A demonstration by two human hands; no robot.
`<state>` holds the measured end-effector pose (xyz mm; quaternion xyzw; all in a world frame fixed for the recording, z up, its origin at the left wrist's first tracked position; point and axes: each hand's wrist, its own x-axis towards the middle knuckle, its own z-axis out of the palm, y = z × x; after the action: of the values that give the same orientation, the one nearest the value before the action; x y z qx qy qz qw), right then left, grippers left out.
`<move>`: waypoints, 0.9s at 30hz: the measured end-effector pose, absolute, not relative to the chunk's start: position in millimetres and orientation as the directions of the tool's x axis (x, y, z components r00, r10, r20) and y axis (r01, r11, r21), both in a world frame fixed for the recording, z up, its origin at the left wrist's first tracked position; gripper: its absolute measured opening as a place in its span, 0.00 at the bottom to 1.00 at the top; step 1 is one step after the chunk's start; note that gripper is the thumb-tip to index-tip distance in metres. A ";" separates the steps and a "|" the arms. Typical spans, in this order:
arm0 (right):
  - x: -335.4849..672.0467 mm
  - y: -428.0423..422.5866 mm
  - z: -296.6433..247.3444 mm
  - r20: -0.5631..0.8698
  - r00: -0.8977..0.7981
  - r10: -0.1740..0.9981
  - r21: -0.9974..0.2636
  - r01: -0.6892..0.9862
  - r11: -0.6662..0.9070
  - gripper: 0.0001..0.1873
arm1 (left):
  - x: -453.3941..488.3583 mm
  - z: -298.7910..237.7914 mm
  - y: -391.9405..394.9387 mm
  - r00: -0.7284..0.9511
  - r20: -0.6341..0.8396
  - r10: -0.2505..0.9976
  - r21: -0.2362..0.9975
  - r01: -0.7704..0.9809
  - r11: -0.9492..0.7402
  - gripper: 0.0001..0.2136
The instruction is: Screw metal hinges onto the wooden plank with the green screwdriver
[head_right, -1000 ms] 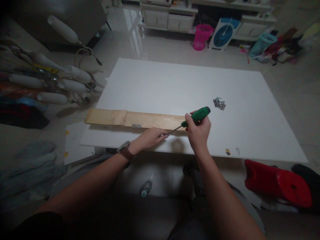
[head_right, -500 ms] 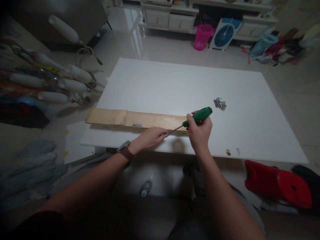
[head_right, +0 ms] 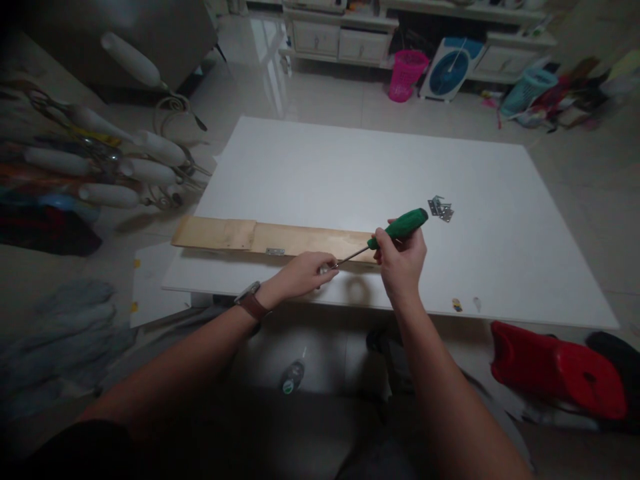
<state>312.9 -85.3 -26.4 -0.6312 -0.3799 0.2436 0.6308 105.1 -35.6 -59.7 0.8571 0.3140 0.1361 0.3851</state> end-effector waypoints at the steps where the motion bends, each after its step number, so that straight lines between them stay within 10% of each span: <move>1: 312.5 -85.0 -26.4 0.168 0.604 0.779 -0.983 0.158 0.090 0.19 | 104.7 -60.1 -35.5 0.752 0.013 0.659 0.754 0.425 -0.500 0.08; 27: 226.7 -28.2 -23.4 0.336 0.238 0.911 -0.936 0.193 0.295 0.24 | 57.0 -24.9 -1.3 0.427 0.345 0.836 0.790 0.349 -0.504 0.06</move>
<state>226.7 -28.2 -23.4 -0.5120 -0.5392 0.3007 0.5973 57.0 -1.3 -24.9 0.7807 0.3794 0.3777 0.3223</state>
